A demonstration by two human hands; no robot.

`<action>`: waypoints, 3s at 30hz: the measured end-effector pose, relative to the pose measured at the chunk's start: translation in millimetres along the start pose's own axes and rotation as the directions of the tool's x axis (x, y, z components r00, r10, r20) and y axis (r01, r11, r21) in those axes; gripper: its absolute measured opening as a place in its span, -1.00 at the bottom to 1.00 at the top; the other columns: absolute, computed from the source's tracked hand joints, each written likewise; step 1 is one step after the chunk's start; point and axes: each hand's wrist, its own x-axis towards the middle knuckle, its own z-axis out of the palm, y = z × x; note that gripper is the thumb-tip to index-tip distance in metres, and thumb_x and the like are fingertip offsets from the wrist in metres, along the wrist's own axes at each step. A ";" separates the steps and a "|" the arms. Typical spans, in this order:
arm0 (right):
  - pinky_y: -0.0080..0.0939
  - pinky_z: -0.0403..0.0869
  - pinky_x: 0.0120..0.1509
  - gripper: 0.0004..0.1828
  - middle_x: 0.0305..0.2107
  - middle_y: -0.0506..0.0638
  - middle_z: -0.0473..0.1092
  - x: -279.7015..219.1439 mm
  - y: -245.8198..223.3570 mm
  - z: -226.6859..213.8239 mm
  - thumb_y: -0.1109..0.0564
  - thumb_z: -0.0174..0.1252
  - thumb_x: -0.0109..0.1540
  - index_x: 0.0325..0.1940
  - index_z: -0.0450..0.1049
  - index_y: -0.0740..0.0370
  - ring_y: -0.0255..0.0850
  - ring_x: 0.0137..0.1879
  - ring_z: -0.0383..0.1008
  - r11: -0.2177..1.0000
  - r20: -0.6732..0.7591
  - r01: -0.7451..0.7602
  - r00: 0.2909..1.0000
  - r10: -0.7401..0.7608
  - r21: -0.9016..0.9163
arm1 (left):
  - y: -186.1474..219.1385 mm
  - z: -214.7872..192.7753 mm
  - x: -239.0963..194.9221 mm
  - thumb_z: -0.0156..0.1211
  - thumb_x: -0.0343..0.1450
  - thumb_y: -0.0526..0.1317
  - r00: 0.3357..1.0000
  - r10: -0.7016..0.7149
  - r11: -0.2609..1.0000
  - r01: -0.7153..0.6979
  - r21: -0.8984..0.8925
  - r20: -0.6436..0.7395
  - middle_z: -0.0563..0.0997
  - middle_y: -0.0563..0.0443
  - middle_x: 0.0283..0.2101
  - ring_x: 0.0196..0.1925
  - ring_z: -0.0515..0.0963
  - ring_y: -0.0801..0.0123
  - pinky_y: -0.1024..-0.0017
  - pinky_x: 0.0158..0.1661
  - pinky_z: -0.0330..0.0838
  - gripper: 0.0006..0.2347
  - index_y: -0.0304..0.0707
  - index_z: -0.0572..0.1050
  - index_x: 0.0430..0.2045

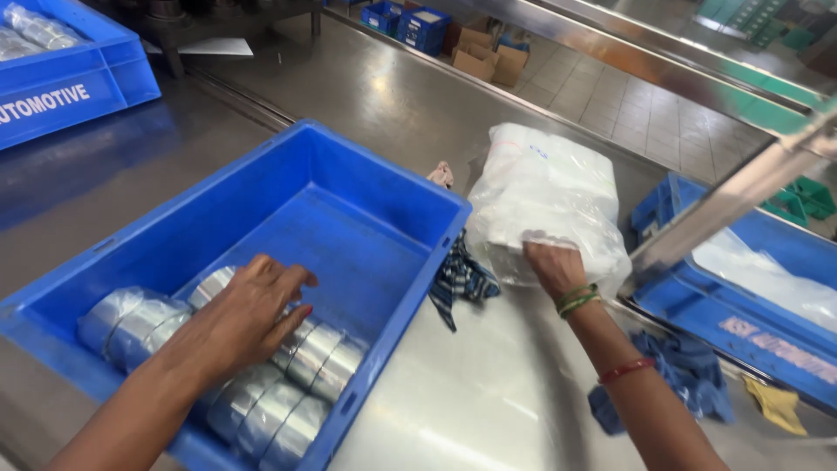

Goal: Packaging and organizing metal ring components into plastic bags on an assembly table.

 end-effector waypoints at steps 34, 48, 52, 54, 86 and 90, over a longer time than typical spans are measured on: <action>0.01 0.46 0.31 -0.19 0.20 0.11 0.36 -374.0 -72.8 -253.3 0.29 0.10 0.08 0.44 0.13 0.26 0.00 0.35 0.44 -0.892 0.664 0.127 0.624 0.412 0.434 | 266.5 191.6 -149.1 0.42 0.29 0.03 0.945 0.260 -0.392 0.293 -0.872 0.201 0.59 -0.17 -0.02 0.05 0.58 0.25 0.25 0.12 0.49 -0.39 -0.45 0.39 0.09; -0.07 0.47 0.31 -0.37 0.12 0.25 0.32 -441.2 -106.0 -229.9 0.25 0.15 0.19 0.28 0.14 0.54 0.01 0.28 0.44 -0.909 0.807 -0.034 0.474 0.352 0.416 | 230.7 247.8 -155.0 0.33 0.36 -0.25 0.964 0.120 -0.211 0.260 -0.942 0.239 0.67 -0.23 -0.23 -0.19 0.70 0.27 0.35 -0.06 0.62 -0.63 -0.63 0.49 -0.05; -0.07 0.47 0.28 -0.32 0.12 0.25 0.38 -430.6 -107.8 -242.2 0.19 0.23 0.14 0.29 0.21 0.47 -0.01 0.26 0.47 -0.880 0.777 -0.063 0.503 0.379 0.470 | 241.4 217.6 -170.5 0.25 0.37 -0.13 0.961 0.079 0.116 0.256 -0.960 0.265 0.69 -0.17 -0.23 -0.25 0.73 0.35 0.41 -0.18 0.68 -0.61 -0.47 0.45 -0.03; -0.07 0.48 0.26 -0.29 0.11 0.21 0.39 -427.8 -108.0 -242.7 0.19 0.27 0.09 0.28 0.23 0.41 -0.04 0.24 0.48 -0.857 0.778 -0.109 0.488 0.396 0.504 | 241.8 207.9 -181.1 0.22 0.38 -0.08 0.960 0.077 0.237 0.244 -0.941 0.268 0.70 -0.15 -0.21 -0.26 0.74 0.38 0.44 -0.21 0.69 -0.59 -0.39 0.43 0.02; -0.16 0.59 0.12 -0.31 -0.07 0.21 0.58 -397.1 -80.3 -228.5 0.12 0.28 0.12 0.32 0.33 0.31 -0.09 0.00 0.63 -0.485 0.672 -0.620 0.735 -0.085 0.617 | 201.1 56.8 -104.8 0.40 0.26 -0.26 0.985 0.171 0.709 -0.096 -0.698 0.038 0.75 -0.02 -0.38 -0.44 0.76 0.38 0.41 -0.39 0.67 -0.75 -0.30 0.65 -0.22; -0.12 0.63 0.06 -0.44 -0.08 0.22 0.57 -401.4 -54.9 -228.0 0.17 0.20 0.19 0.28 0.37 0.33 -0.05 -0.04 0.63 -0.462 0.656 -0.561 0.752 0.063 0.687 | 244.2 80.8 -142.0 0.32 0.31 -0.33 0.803 0.445 0.881 -0.472 0.034 -0.396 0.65 -0.12 -0.52 -0.60 0.65 0.16 0.23 -0.52 0.52 -0.87 -0.29 0.61 -0.32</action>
